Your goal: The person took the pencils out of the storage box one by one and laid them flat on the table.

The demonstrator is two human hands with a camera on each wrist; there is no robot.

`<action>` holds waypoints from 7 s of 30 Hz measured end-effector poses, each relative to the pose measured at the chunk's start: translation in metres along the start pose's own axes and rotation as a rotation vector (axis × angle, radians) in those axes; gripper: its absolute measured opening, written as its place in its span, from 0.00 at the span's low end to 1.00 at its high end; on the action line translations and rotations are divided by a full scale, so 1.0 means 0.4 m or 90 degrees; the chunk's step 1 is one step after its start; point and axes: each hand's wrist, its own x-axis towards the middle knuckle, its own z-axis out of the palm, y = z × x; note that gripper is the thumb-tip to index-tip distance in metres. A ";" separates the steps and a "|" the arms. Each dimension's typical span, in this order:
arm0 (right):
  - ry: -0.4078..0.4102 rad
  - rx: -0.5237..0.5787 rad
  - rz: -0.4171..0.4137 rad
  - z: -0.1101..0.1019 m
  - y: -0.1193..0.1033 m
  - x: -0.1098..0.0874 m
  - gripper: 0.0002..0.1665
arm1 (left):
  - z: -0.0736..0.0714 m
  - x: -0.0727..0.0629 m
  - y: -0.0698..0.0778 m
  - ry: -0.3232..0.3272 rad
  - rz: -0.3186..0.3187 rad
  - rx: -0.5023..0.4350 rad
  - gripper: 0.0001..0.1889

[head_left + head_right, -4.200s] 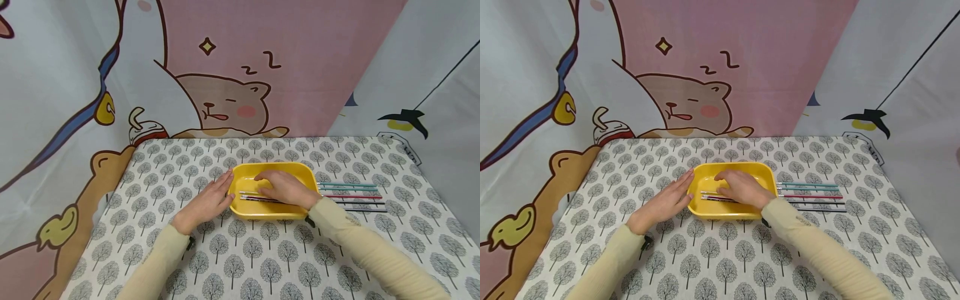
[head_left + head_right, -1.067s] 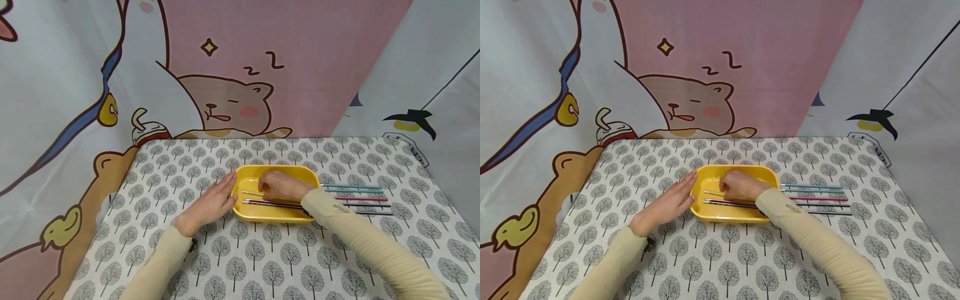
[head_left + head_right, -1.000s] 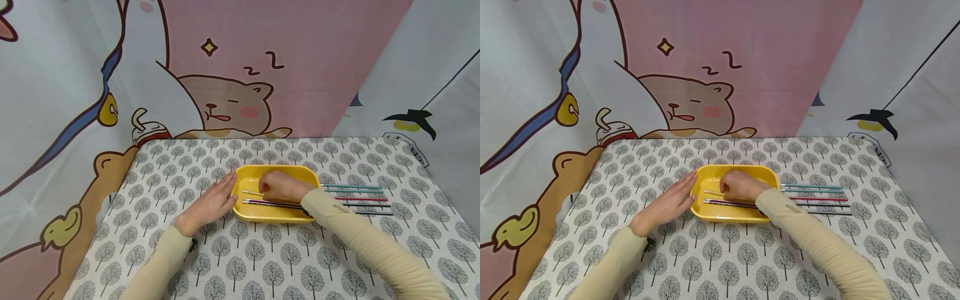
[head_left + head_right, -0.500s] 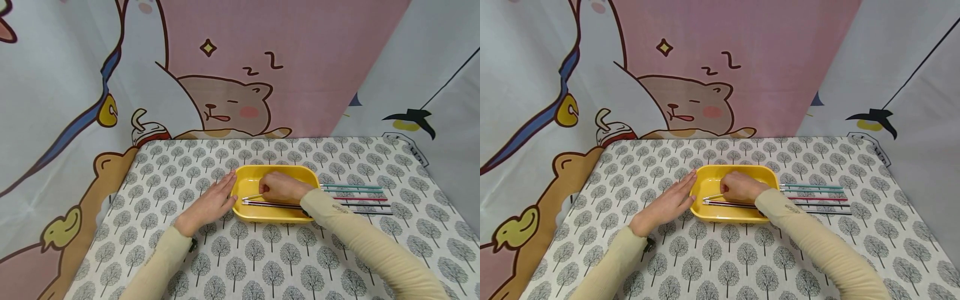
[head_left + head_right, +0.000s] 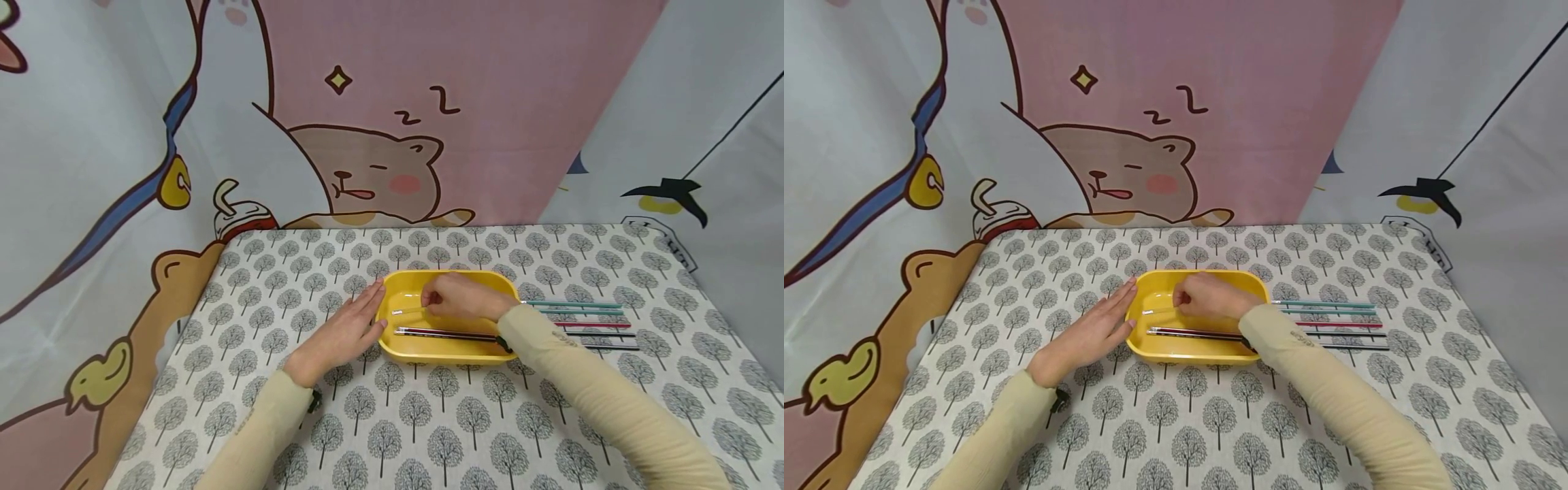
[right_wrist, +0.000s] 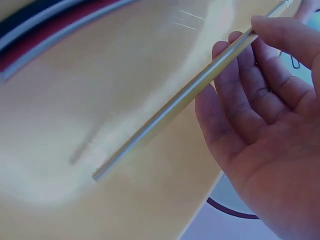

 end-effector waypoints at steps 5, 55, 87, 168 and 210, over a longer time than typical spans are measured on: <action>0.021 0.019 -0.023 -0.020 -0.011 -0.011 0.04 | -0.001 0.000 0.001 -0.002 -0.001 -0.001 0.34; 0.283 0.017 -0.022 -0.139 -0.011 -0.312 0.05 | 0.002 0.000 -0.002 0.002 0.000 -0.009 0.34; 0.328 -0.011 0.022 -0.075 0.117 -0.498 0.12 | 0.001 0.000 -0.002 0.007 0.005 -0.003 0.35; 0.244 -0.092 0.149 0.080 0.277 -0.544 0.10 | 0.002 0.003 -0.004 0.000 0.005 0.004 0.35; 0.314 -0.004 0.160 0.015 0.149 -0.502 0.40 | 0.002 0.001 -0.006 0.004 0.006 -0.004 0.35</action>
